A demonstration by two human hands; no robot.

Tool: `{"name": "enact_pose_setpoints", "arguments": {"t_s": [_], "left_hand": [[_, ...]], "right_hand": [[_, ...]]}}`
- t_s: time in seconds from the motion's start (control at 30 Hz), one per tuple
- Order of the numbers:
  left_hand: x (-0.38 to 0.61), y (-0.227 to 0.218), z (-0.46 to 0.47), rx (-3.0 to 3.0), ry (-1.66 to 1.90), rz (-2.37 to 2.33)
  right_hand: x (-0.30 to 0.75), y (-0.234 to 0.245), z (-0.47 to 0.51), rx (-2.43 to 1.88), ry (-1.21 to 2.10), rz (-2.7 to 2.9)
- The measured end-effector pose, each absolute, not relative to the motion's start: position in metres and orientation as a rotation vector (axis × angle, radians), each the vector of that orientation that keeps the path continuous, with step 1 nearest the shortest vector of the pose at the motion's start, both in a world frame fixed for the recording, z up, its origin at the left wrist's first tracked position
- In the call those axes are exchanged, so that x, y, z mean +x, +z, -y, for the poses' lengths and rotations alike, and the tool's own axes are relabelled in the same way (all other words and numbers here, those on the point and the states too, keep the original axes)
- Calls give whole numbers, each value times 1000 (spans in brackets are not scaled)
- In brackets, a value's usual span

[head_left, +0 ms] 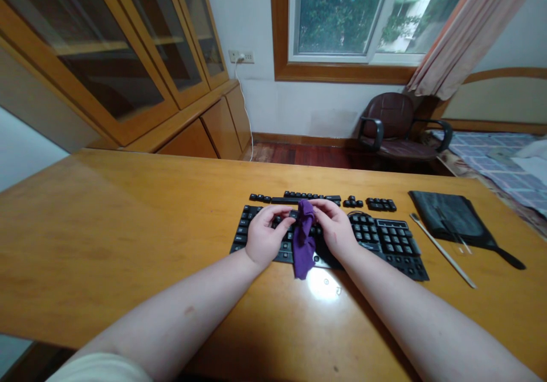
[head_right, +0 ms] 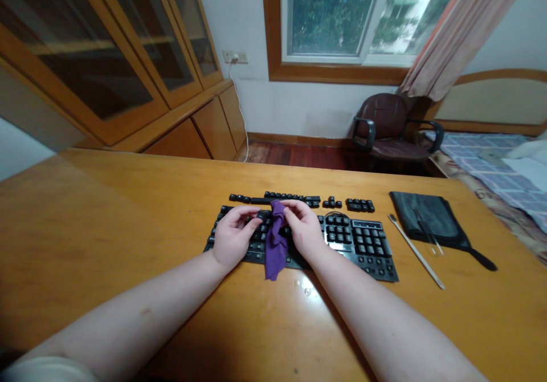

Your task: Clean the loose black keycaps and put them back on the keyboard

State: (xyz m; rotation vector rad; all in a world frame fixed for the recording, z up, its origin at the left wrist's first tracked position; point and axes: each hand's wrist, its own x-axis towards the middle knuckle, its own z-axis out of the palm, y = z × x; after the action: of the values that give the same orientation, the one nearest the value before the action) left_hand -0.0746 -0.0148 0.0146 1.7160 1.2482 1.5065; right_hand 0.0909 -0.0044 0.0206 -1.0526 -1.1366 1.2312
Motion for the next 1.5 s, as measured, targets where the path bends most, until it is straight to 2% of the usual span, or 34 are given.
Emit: {"name": "enact_pose_setpoints", "arguments": {"t_s": [0.1, 0.4, 0.87, 1.03, 1.5], "left_hand": [[-75, 16, 16, 1796, 1467, -1275], [-74, 11, 13, 1731, 1355, -1271], [-73, 18, 16, 1820, 1476, -1165], [-73, 18, 17, 1775, 1469, -1149], [-71, 14, 19, 1602, 1442, -1259]], "right_hand": [[91, 21, 6, -1025, 1205, 1174], [91, 12, 4, -809, 1526, 1043], [93, 20, 7, -954, 1223, 1378], [92, 21, 8, -986, 1119, 1322], [89, 22, 9, -986, 1120, 1302]]}}
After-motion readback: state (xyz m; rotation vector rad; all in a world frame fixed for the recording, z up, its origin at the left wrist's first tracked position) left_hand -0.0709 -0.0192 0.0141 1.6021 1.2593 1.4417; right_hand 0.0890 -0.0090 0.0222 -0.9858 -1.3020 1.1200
